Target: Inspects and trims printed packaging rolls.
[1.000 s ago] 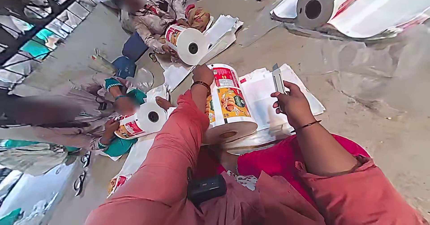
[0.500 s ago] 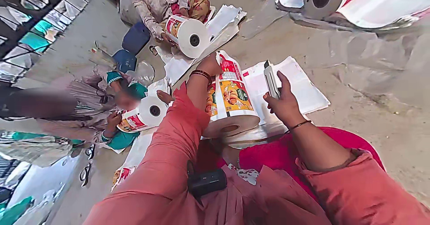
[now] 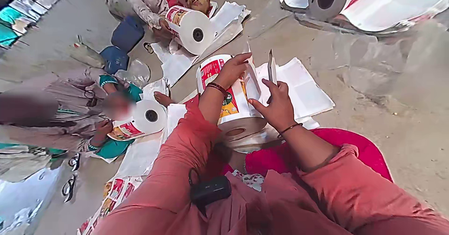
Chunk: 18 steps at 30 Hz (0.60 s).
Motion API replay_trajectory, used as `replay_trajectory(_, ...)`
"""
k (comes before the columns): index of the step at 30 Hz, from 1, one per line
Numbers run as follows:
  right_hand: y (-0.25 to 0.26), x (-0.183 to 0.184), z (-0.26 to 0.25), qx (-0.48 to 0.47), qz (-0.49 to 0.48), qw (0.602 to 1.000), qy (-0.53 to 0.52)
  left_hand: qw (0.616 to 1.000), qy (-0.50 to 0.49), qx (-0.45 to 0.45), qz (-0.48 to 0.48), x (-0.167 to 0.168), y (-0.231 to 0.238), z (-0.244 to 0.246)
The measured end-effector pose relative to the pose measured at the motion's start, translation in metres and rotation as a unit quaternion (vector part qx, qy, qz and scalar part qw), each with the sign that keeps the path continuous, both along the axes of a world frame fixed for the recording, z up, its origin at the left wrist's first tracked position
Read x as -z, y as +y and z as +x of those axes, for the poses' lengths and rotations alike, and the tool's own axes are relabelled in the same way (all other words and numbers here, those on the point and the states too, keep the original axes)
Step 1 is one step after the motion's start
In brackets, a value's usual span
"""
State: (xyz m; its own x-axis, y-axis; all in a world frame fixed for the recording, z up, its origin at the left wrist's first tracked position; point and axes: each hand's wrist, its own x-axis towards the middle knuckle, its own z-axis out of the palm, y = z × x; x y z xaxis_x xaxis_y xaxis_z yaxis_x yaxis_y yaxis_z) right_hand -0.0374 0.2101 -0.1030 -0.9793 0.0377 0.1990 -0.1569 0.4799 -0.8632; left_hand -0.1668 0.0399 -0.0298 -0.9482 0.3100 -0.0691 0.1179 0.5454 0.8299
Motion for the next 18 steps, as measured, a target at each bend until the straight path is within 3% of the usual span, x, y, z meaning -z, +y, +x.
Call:
replay_trajectory(5,0.069,0.019,-0.046,0.098,0.014,0.991,-0.092,0.99,0.044,0.094,-0.095,-0.006,-0.005,0.005)
replay_trajectory(9,0.131,0.064,-0.071,0.27,0.007,0.929,-0.253,0.971,0.103,0.001,-0.216,-0.023,-0.033,0.049)
replay_trajectory(14,0.128,0.093,-0.077,0.384,0.026,0.859,-0.339,0.967,0.152,-0.122,-0.166,0.005,-0.099,0.122)
replay_trajectory(16,0.118,0.081,-0.074,0.405,0.02,0.852,-0.331,0.97,0.15,-0.138,-0.134,0.024,-0.117,0.157)
replay_trajectory(18,0.103,0.03,-0.052,0.363,-0.029,0.866,-0.342,0.975,0.149,-0.136,-0.093,0.041,-0.126,0.177)
